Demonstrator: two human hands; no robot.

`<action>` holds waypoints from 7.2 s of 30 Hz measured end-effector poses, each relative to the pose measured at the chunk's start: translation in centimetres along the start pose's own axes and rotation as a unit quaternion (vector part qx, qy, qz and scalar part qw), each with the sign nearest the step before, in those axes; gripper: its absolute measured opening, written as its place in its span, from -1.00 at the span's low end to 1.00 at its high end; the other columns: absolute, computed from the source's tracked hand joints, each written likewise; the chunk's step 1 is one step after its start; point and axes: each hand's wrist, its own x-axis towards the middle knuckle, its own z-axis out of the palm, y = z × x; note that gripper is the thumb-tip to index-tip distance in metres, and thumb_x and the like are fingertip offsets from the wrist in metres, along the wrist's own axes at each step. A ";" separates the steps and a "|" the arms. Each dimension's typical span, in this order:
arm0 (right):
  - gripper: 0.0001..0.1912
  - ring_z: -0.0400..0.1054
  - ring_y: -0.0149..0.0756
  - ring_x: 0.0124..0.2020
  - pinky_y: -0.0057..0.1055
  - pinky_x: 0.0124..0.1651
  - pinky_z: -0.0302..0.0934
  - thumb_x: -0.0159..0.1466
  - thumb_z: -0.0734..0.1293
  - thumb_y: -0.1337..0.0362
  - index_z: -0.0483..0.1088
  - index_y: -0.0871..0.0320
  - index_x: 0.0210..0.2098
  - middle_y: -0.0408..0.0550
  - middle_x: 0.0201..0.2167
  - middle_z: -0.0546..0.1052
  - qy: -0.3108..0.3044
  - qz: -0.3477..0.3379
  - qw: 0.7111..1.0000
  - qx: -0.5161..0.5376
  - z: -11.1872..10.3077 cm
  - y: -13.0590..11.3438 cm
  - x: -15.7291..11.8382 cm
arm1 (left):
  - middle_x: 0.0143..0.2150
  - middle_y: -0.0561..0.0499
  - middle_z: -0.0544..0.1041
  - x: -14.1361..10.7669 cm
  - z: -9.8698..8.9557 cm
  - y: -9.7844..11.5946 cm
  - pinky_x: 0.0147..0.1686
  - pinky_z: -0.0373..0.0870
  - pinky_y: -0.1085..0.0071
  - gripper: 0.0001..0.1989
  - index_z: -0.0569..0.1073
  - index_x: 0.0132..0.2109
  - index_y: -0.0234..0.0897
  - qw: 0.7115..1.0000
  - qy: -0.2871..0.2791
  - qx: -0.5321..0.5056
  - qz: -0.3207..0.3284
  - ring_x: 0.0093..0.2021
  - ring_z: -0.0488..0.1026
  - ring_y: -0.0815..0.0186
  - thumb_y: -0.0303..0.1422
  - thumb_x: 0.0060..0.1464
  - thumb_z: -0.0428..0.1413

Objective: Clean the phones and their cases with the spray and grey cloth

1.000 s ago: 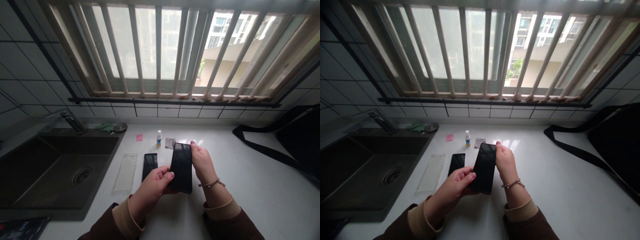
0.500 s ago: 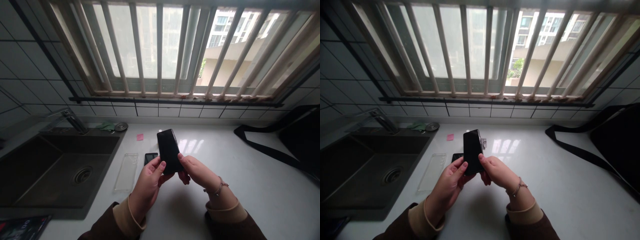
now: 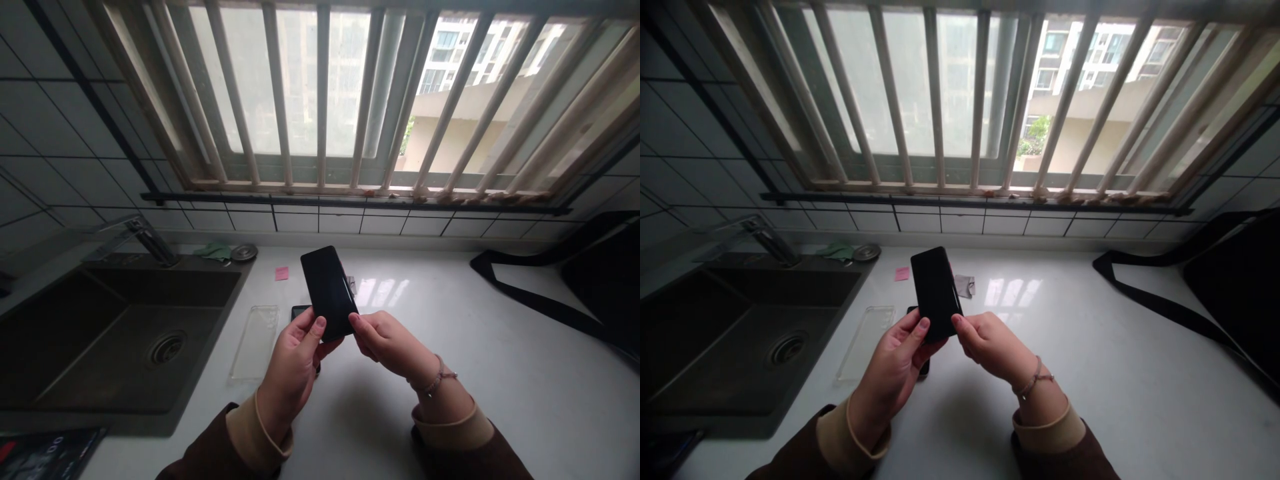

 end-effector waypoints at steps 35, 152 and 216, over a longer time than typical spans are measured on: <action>-0.39 0.50 -0.10 -0.23 -0.32 -0.20 0.20 0.57 0.00 0.01 0.55 0.14 -0.30 0.12 -0.26 0.66 0.260 0.129 0.940 -0.177 -0.5 4.4 3.2 | -0.09 -0.13 0.61 1.0 -2.1 0.7 0.01 0.41 0.15 -0.81 0.55 -0.06 -0.23 0.711 0.039 0.669 0.214 -0.04 0.52 0.05 -0.24 0.36 0.12; -0.52 0.21 -0.34 -0.56 -0.43 -0.45 0.04 0.36 0.42 0.04 0.49 -0.04 0.24 -0.29 -0.62 0.31 0.180 -0.029 0.980 -0.084 2.4 1.0 1.6 | -0.32 -0.03 0.60 3.0 -3.4 1.2 -0.42 0.45 0.43 -0.43 0.48 0.18 -0.39 0.987 -0.010 0.155 -0.038 -0.41 0.54 0.30 -0.11 0.17 0.30; -0.25 0.17 -0.37 -0.59 -0.38 -0.42 0.04 0.52 -0.02 -0.25 0.20 0.09 -0.60 -0.17 -0.68 0.28 0.112 -0.012 0.993 -0.033 3.1 1.4 2.3 | -0.14 -0.10 0.66 3.2 -3.8 1.8 -0.28 0.55 0.44 -0.70 0.60 -0.01 -0.34 0.972 0.210 0.031 0.098 -0.23 0.61 0.28 -0.20 0.25 0.28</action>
